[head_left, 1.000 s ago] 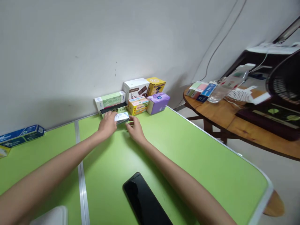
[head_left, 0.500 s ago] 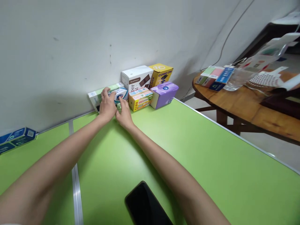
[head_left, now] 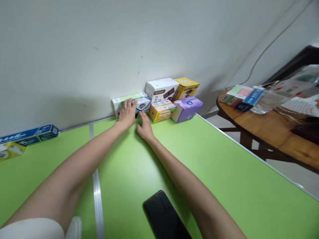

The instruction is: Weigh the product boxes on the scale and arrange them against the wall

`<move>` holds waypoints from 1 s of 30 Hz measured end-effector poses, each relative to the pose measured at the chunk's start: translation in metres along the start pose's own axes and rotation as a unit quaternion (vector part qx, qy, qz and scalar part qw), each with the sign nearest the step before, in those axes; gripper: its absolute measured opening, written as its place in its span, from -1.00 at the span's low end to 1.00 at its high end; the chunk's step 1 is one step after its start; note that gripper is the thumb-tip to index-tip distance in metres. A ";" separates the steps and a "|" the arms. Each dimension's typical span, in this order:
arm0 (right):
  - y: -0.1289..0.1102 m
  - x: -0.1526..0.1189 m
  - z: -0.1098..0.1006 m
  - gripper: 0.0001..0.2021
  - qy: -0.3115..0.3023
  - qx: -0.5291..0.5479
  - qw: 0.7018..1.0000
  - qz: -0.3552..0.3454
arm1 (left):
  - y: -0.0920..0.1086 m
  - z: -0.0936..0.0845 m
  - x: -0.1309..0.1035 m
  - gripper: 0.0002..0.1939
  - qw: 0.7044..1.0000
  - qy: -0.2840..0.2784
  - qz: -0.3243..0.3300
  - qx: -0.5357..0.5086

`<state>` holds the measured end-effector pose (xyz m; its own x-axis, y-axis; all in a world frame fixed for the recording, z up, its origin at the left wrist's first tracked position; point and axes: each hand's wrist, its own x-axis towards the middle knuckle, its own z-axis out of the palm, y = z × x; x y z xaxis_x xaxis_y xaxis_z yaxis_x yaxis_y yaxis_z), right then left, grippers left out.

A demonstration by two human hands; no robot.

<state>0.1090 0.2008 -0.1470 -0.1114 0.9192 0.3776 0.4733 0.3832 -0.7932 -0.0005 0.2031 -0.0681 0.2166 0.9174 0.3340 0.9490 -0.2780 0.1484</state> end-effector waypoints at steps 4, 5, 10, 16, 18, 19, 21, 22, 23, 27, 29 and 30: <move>-0.031 -0.026 -0.017 -0.34 -0.046 -0.043 0.998 0.007 | -0.016 -0.018 -0.057 -0.42 0.996 -0.069 0.032 -0.038; -0.041 -0.035 -0.020 -0.36 -0.079 -0.045 0.996 -0.005 | -0.022 -0.024 -0.077 -0.42 0.994 -0.089 0.034 -0.048; -0.106 -0.084 -0.012 -0.54 -0.328 -0.045 0.943 -0.041 | -0.050 -0.065 -0.176 -0.45 0.981 -0.146 0.001 -0.130; -0.207 -0.126 0.040 -0.50 -0.472 0.042 0.876 -0.092 | -0.092 -0.114 -0.261 -0.60 0.953 -0.132 -0.073 -0.265; -0.232 -0.133 0.065 -0.46 -0.481 0.052 0.870 -0.094 | -0.114 -0.120 -0.281 -0.60 0.945 -0.085 -0.122 -0.291; -0.241 -0.135 0.078 -0.44 -0.485 0.055 0.868 -0.092 | -0.127 -0.121 -0.290 -0.58 0.940 -0.063 -0.145 -0.303; -0.254 -0.137 0.106 -0.40 -0.496 0.065 0.862 -0.078 | -0.153 -0.121 -0.306 -0.57 0.929 -0.018 -0.188 -0.319; -0.259 -0.138 0.121 -0.38 -0.500 0.071 0.861 -0.064 | -0.166 -0.120 -0.313 -0.57 0.923 0.008 -0.213 -0.319; -0.263 -0.137 0.137 -0.36 -0.501 0.079 0.861 -0.048 | -0.181 -0.119 -0.319 -0.56 0.918 0.036 -0.240 -0.314; -0.269 -0.129 0.201 -0.26 -0.460 0.173 0.869 0.061 | -0.240 -0.115 -0.335 -0.38 0.868 0.149 -0.387 -0.272; -0.270 -0.123 0.231 -0.23 -0.434 0.214 0.868 0.109 | -0.269 -0.113 -0.338 -0.26 0.834 0.195 -0.450 -0.253; -0.270 -0.121 0.245 -0.22 -0.425 0.221 0.869 0.123 | -0.281 -0.112 -0.339 -0.21 0.819 0.213 -0.472 -0.246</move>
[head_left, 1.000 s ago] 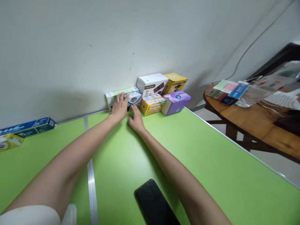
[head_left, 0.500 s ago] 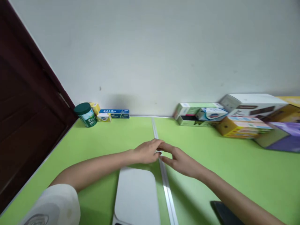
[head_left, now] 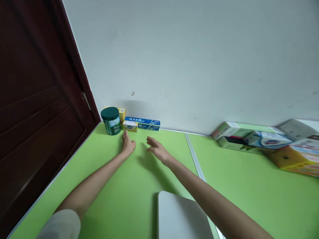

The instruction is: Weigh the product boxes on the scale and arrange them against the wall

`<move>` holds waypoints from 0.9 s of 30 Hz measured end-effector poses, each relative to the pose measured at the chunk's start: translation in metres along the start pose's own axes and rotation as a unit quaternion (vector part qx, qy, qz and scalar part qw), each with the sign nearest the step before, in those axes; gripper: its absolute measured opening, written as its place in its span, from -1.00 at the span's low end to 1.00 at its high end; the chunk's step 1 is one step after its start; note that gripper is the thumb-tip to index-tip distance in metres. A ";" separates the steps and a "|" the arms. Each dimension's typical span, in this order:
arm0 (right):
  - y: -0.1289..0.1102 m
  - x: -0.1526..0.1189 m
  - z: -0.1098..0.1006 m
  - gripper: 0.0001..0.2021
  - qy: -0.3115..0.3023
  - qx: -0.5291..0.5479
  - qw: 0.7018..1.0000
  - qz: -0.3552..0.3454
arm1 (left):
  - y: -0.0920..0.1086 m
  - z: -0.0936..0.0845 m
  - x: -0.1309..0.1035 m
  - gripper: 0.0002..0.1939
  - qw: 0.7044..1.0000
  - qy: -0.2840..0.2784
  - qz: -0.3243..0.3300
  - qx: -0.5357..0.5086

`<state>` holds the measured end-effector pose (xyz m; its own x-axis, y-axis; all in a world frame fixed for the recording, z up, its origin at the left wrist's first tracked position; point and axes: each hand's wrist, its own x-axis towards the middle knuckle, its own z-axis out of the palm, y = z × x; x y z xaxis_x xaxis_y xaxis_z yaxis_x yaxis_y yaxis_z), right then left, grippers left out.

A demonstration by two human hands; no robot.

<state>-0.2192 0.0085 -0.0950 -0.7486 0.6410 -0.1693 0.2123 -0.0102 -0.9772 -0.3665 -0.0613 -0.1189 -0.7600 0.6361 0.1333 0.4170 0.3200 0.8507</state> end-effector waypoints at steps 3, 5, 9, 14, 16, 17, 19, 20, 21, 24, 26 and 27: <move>0.007 0.032 0.012 -0.18 0.022 0.010 1.000 0.007 | -0.014 0.001 0.023 -0.16 0.998 0.048 -0.028 -0.008; 0.010 0.051 0.017 -0.16 0.033 0.018 0.999 0.005 | -0.018 0.006 0.032 -0.16 0.998 0.063 -0.028 -0.010; 0.016 0.081 0.023 -0.12 0.052 0.025 0.998 -0.015 | -0.020 0.018 0.043 -0.19 0.996 0.083 -0.026 0.002; 0.021 0.099 0.023 -0.12 0.048 0.035 0.997 -0.051 | -0.021 0.023 0.049 -0.22 0.995 0.096 -0.034 0.026; 0.022 0.100 0.021 -0.14 0.033 0.041 0.996 -0.066 | -0.023 0.022 0.049 -0.28 0.995 0.087 -0.028 0.031; 0.022 0.099 0.020 -0.15 0.026 0.045 0.996 -0.070 | -0.024 0.022 0.049 -0.30 0.996 0.082 -0.025 0.033; 0.021 0.097 0.017 -0.19 0.015 0.053 0.996 -0.071 | -0.025 0.021 0.048 -0.31 0.996 0.074 -0.025 0.032; 0.021 0.095 0.017 -0.20 0.011 0.056 0.996 -0.070 | -0.024 0.021 0.048 -0.30 0.997 0.070 -0.026 0.031; 0.020 0.092 0.017 -0.20 0.008 0.058 0.996 -0.069 | -0.024 0.021 0.046 -0.29 0.997 0.066 -0.028 0.029; 0.017 0.079 0.018 -0.19 0.010 0.063 0.996 -0.064 | -0.019 0.018 0.034 -0.25 0.998 0.050 -0.032 0.020; 0.015 0.065 0.019 -0.19 0.011 0.065 0.996 -0.056 | -0.017 0.015 0.017 -0.21 0.999 0.034 -0.031 0.012; 0.015 0.055 0.018 -0.19 0.010 0.067 0.996 -0.050 | -0.016 0.013 0.006 -0.19 0.999 0.023 -0.028 0.008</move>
<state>-0.2690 0.0297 -0.1212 -0.7487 0.6593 -0.0691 0.0508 -0.0468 -0.9976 -0.3714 -0.0531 -0.1381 -0.8046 0.5838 0.1085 0.3802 0.3662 0.8493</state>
